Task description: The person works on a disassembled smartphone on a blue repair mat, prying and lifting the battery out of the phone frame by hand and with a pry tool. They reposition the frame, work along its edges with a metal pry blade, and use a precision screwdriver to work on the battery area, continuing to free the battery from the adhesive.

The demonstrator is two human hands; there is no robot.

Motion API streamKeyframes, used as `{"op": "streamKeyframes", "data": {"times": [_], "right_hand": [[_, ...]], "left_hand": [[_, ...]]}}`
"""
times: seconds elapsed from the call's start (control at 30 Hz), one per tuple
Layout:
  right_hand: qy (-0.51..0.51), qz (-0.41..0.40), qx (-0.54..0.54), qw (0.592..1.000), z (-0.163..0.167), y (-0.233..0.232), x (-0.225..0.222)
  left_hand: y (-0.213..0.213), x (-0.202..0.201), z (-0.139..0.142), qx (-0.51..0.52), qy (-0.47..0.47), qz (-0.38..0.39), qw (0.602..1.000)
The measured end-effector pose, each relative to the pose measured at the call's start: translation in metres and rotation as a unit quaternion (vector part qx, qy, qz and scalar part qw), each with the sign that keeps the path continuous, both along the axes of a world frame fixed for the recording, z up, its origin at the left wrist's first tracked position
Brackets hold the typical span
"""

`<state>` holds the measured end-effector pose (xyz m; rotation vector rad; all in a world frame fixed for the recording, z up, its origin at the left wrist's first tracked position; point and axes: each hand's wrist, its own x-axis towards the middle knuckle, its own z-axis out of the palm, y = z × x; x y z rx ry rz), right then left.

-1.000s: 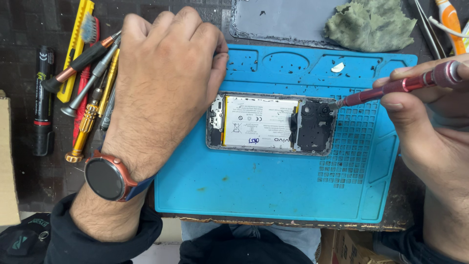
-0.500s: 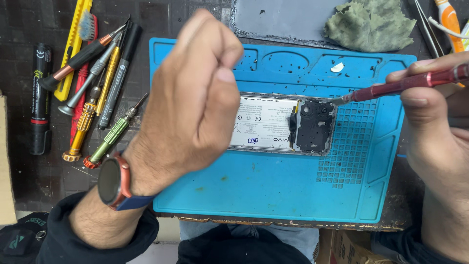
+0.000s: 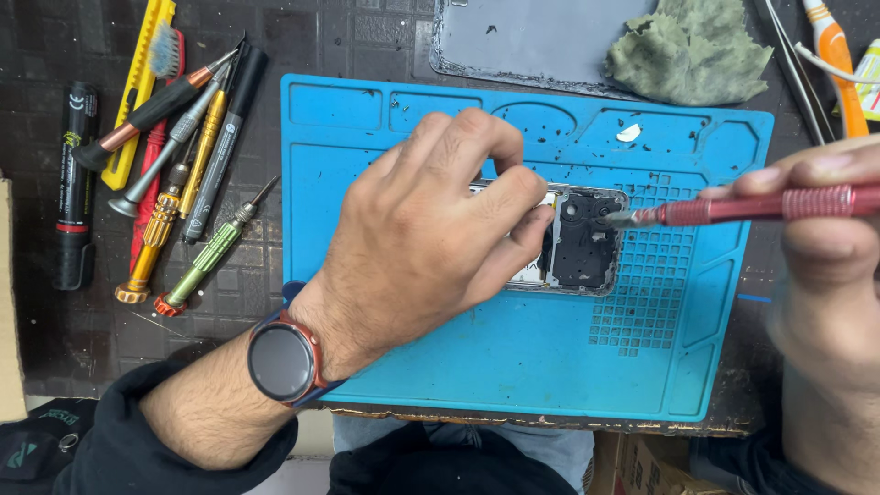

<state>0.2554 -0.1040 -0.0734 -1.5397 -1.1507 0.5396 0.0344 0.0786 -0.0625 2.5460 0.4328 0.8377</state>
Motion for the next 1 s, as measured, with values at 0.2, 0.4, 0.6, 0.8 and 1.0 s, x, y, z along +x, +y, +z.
{"op": "streamKeyframes", "data": {"times": [0.2, 0.4, 0.6, 0.8, 1.0], "right_hand": [[0.024, 0.034, 0.011, 0.999, -0.001, -0.005, -0.004], [0.002, 0.071, 0.028, 0.997, -0.005, -0.002, -0.006], [-0.01, 0.059, -0.014, 0.998, -0.005, -0.004, -0.003], [0.082, 0.027, -0.012, 0.996, -0.006, -0.002, -0.004], [0.257, -0.05, -0.023, 0.965, 0.002, 0.016, 0.001]], "left_hand": [[-0.001, -0.001, -0.003, -0.013, 0.015, 0.005, 1.0], [-0.002, -0.001, -0.003, -0.012, 0.003, 0.007, 1.0], [-0.002, 0.0, -0.002, -0.007, 0.007, 0.014, 1.0], [-0.001, -0.001, -0.004, -0.002, 0.015, 0.026, 1.0], [-0.002, -0.003, -0.01, -0.015, 0.033, 0.003, 0.999]]}}
